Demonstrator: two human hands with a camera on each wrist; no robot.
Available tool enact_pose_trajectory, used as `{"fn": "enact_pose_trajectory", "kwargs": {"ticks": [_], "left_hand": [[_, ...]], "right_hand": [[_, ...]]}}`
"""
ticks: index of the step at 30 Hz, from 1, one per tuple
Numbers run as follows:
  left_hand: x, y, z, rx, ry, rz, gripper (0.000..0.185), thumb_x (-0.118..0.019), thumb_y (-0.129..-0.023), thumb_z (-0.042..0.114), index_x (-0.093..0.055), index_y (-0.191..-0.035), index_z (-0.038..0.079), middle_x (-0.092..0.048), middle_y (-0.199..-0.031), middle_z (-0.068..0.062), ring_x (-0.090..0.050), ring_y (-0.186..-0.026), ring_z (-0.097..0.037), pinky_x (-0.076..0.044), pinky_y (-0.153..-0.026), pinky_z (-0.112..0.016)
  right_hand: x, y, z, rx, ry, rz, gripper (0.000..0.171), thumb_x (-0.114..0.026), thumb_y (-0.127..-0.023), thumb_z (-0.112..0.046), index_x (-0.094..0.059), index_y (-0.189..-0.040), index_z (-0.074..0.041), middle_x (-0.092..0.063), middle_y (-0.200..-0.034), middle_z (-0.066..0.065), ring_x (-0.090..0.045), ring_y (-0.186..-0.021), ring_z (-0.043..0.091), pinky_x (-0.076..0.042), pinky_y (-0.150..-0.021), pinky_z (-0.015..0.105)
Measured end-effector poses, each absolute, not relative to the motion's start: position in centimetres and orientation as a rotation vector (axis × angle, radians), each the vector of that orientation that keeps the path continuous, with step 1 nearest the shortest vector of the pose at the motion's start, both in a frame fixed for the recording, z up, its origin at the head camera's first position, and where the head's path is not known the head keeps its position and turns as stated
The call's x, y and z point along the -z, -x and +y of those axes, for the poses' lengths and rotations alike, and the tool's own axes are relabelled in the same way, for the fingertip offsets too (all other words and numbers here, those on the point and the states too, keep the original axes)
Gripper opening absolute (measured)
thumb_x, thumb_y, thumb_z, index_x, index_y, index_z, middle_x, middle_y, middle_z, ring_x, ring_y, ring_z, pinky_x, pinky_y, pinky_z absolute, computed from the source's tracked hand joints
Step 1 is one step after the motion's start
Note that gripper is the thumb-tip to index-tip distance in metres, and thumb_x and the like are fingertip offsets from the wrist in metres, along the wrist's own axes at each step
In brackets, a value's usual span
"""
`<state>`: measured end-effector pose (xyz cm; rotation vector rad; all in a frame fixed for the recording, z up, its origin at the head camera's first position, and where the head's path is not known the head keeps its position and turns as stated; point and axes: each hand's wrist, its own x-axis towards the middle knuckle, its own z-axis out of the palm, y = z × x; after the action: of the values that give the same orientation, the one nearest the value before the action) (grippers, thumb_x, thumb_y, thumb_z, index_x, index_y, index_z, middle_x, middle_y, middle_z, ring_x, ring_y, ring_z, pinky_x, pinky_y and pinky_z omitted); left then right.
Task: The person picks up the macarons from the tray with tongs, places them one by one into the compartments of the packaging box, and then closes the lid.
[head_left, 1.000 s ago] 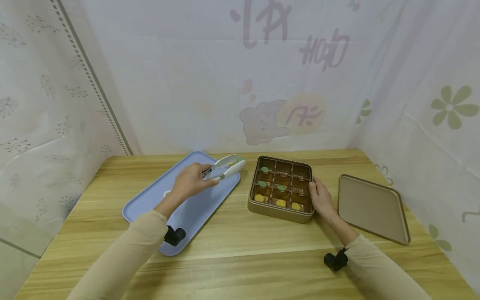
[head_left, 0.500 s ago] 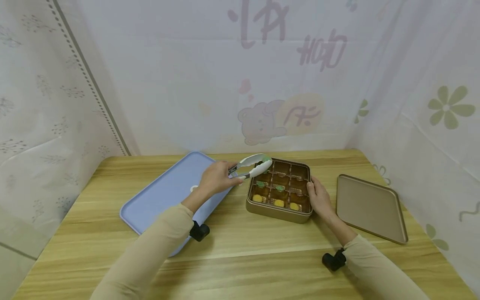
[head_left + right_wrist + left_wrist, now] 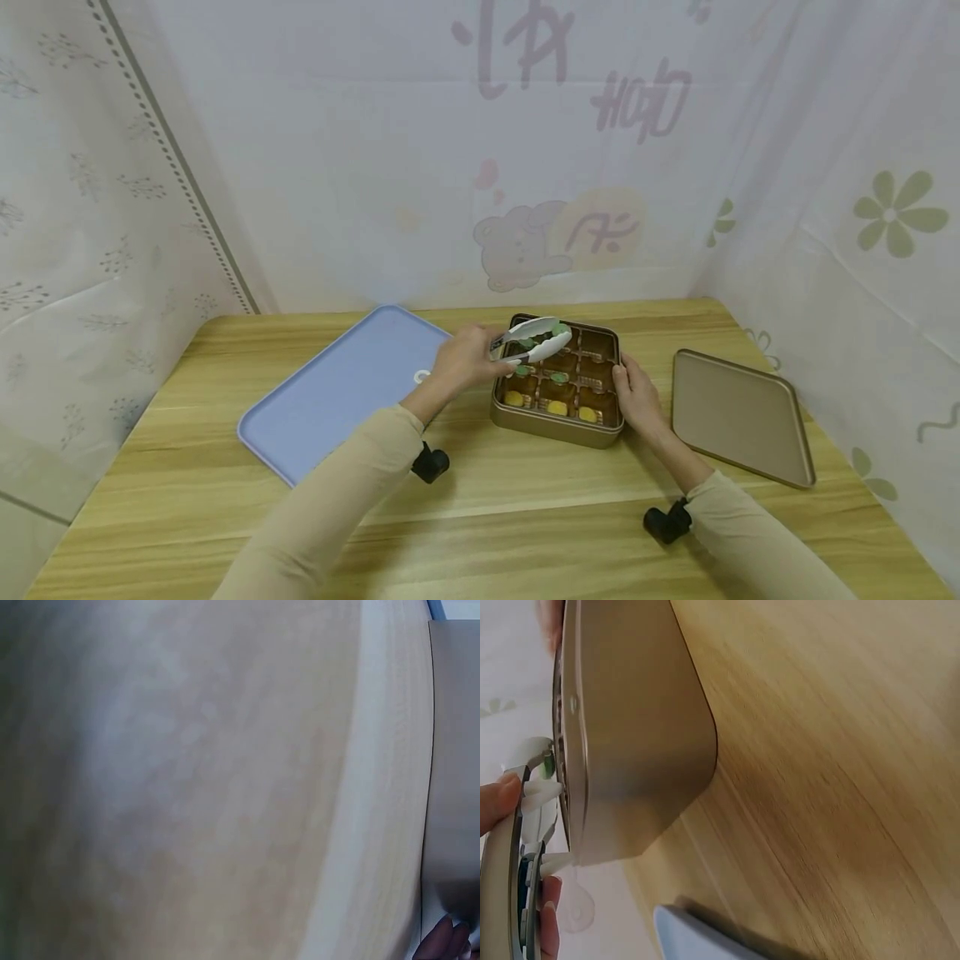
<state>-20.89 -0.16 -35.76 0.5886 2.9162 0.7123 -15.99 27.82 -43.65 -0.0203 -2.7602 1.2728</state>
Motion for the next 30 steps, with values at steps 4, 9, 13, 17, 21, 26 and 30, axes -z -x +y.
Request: {"fn": "enact_pose_trajectory", "kwargs": {"ticks": [4,9,13,17,21,26,30], "left_hand": [[35.9,20.9,0.5,-0.638,-0.588,2.93,0.066,-0.077,-0.083,0.039,-0.055,-0.14,0.013,-0.067,-0.106,-0.007,-0.047,-0.07,-0.014,-0.039,-0.054,-0.025],[36.1,20.7,1.0,-0.578,-0.586,2.962,0.064,-0.077,-0.083,0.041,-0.059,-0.136,0.011,-0.064,-0.129,-0.009,-0.054,-0.076,-0.015,-0.047,-0.063,-0.028],[36.1,20.6,1.1,-0.577,-0.563,2.976,0.062,-0.077,-0.082,0.041,-0.061,-0.134,0.011,-0.064,-0.124,-0.009,-0.054,-0.076,-0.016,-0.047,-0.063,-0.03],[36.2,20.6,1.2,-0.577,-0.562,2.986,0.062,-0.078,-0.082,0.041,-0.061,-0.134,0.012,-0.065,-0.119,-0.008,-0.055,-0.077,-0.017,-0.048,-0.063,-0.031],[36.2,20.6,1.2,-0.56,-0.57,2.998,0.061,-0.078,-0.081,0.041,-0.062,-0.133,0.013,-0.066,-0.12,-0.008,-0.058,-0.082,-0.018,-0.051,-0.068,-0.034],[36.2,20.6,1.1,-0.55,-0.565,2.999,0.061,-0.078,-0.081,0.043,-0.062,-0.133,0.014,-0.066,-0.121,-0.008,-0.061,-0.087,-0.019,-0.052,-0.069,-0.035],[36.3,20.6,1.1,-0.559,-0.566,2.997,0.062,-0.078,-0.081,0.043,-0.062,-0.133,0.013,-0.066,-0.117,-0.008,-0.059,-0.082,-0.018,-0.05,-0.064,-0.031]], "right_hand": [[43.8,16.1,27.9,-1.247,0.029,-2.767,0.052,-0.026,-0.108,-0.022,-0.027,-0.149,0.011,-0.034,-0.149,0.035,-0.032,-0.139,0.05,-0.028,-0.113,0.06],[43.8,16.1,27.9,-1.25,0.028,-2.763,0.052,-0.026,-0.109,-0.022,-0.026,-0.149,0.011,-0.034,-0.149,0.035,-0.032,-0.139,0.05,-0.028,-0.113,0.06],[43.8,16.0,27.9,-1.291,0.032,-2.764,0.053,-0.025,-0.109,-0.024,-0.025,-0.151,0.008,-0.033,-0.151,0.033,-0.03,-0.141,0.048,-0.028,-0.114,0.06],[43.7,15.9,27.9,-1.284,0.026,-2.769,0.053,-0.025,-0.109,-0.025,-0.024,-0.151,0.008,-0.032,-0.151,0.033,-0.03,-0.141,0.049,-0.027,-0.114,0.06],[43.7,15.9,27.8,-1.253,0.015,-2.769,0.054,-0.025,-0.109,-0.023,-0.023,-0.15,0.011,-0.031,-0.151,0.035,-0.03,-0.14,0.05,-0.026,-0.114,0.06],[43.7,15.9,27.7,-1.229,0.02,-2.768,0.053,-0.026,-0.108,-0.021,-0.025,-0.149,0.012,-0.032,-0.15,0.036,-0.031,-0.139,0.051,-0.027,-0.114,0.06],[43.8,15.9,27.7,-1.224,0.024,-2.752,0.051,-0.028,-0.108,-0.02,-0.028,-0.148,0.012,-0.035,-0.148,0.036,-0.033,-0.138,0.051,-0.028,-0.113,0.061]]}}
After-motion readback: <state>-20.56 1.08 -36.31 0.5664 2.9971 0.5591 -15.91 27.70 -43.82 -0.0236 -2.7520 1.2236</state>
